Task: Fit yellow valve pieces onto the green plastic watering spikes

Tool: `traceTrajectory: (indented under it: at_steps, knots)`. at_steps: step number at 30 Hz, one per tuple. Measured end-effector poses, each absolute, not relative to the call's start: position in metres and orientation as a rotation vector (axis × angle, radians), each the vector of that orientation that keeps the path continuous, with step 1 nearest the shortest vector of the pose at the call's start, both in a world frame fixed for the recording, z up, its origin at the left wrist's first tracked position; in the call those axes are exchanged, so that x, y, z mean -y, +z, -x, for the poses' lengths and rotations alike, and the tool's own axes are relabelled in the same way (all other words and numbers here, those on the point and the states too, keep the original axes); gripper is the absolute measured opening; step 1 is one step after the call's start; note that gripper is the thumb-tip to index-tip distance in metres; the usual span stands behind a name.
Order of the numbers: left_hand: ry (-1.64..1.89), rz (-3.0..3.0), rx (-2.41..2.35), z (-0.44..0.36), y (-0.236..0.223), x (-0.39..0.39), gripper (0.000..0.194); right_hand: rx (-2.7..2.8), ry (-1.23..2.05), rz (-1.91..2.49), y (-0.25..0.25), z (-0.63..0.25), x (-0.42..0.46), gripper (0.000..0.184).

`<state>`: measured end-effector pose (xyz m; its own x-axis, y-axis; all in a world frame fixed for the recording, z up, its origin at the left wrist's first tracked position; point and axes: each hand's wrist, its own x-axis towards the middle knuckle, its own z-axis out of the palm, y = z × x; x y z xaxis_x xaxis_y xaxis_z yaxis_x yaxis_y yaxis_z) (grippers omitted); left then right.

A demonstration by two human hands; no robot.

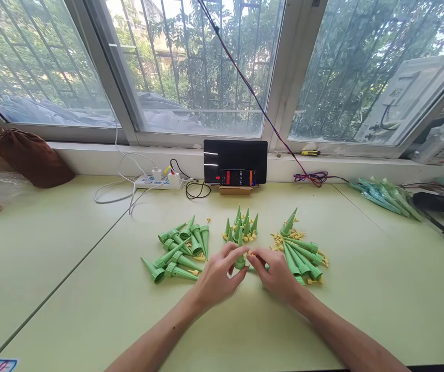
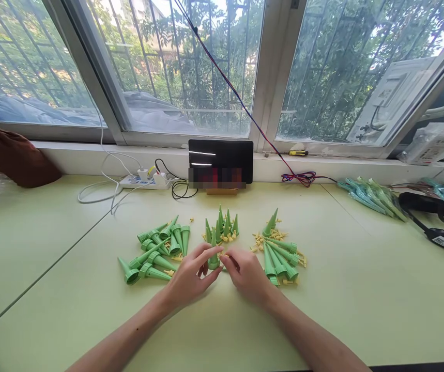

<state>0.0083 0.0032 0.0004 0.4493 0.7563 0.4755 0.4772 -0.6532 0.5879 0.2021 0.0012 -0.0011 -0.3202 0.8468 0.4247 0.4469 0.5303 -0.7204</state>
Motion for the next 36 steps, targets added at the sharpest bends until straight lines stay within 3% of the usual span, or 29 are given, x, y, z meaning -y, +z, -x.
traceTrajectory:
  at_steps: [5,14,23,29,36]
  knots:
    - [1.052,-2.353,-1.039,-0.008,-0.001,-0.004,0.035,1.974,0.615,1.102,-0.001,-0.203,-0.001,0.042]
    - [1.068,-2.321,-1.033,-0.008,-0.004,-0.003,0.037,2.028,0.662,1.104,-0.004,-0.204,-0.001,0.035]
    - [1.068,-2.313,-1.021,-0.008,-0.007,-0.003,0.035,2.034,0.533,1.170,-0.001,-0.203,-0.002,0.048]
    - [1.090,-2.295,-1.049,-0.010,-0.005,-0.004,0.032,1.920,0.605,1.048,0.007,-0.201,0.001,0.025]
    - [1.099,-2.284,-1.074,-0.009,-0.006,-0.005,0.032,1.894,0.551,0.933,0.002,-0.200,0.001,0.016]
